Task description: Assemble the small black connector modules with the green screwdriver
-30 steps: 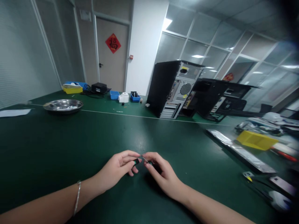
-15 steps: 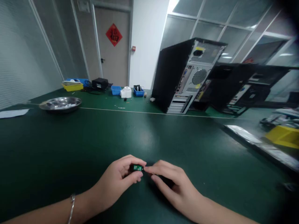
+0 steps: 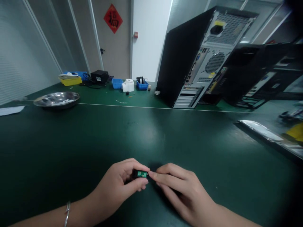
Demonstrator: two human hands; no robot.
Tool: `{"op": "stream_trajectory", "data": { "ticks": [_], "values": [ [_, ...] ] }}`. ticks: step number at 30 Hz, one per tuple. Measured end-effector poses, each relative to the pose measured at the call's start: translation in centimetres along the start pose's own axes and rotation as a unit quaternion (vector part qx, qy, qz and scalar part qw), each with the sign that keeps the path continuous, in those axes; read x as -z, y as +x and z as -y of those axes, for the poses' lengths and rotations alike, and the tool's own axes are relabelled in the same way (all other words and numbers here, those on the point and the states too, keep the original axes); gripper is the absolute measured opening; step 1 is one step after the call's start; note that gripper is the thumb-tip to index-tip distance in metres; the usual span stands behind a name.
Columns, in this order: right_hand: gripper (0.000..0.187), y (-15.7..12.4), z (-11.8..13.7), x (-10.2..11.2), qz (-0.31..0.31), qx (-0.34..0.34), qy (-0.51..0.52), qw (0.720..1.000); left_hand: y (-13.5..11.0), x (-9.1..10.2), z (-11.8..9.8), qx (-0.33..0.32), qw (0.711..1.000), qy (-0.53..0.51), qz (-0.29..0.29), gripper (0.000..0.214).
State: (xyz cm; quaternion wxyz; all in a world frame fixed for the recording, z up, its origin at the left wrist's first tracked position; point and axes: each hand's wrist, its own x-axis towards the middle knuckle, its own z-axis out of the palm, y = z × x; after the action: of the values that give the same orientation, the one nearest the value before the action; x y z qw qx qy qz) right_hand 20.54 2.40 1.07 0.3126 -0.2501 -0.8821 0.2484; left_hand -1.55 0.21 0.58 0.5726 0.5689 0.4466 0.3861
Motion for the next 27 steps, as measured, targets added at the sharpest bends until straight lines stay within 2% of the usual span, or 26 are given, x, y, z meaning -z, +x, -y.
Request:
{"op": "stream_trajectory", "data": {
  "ticks": [13,21,25,27],
  "values": [
    [0.039,0.04,0.17,-0.48,-0.030,-0.012,0.095,0.995,-0.01,-0.07,-0.12,-0.015,0.999,-0.035,-0.004,0.020],
    [0.041,0.00,0.24,-0.41,-0.021,-0.043,0.098,0.994,0.18,0.58,-0.19,0.023,0.996,-0.085,-0.033,0.031],
    [0.039,0.08,0.29,-0.21,-0.002,-0.039,0.098,0.994,-0.01,0.48,-0.34,0.035,0.998,-0.057,0.005,0.035],
    [0.039,0.10,0.37,-0.15,-0.004,-0.032,0.095,0.995,-0.12,0.36,-0.61,0.016,0.999,-0.028,0.030,0.031]
  ]
}}
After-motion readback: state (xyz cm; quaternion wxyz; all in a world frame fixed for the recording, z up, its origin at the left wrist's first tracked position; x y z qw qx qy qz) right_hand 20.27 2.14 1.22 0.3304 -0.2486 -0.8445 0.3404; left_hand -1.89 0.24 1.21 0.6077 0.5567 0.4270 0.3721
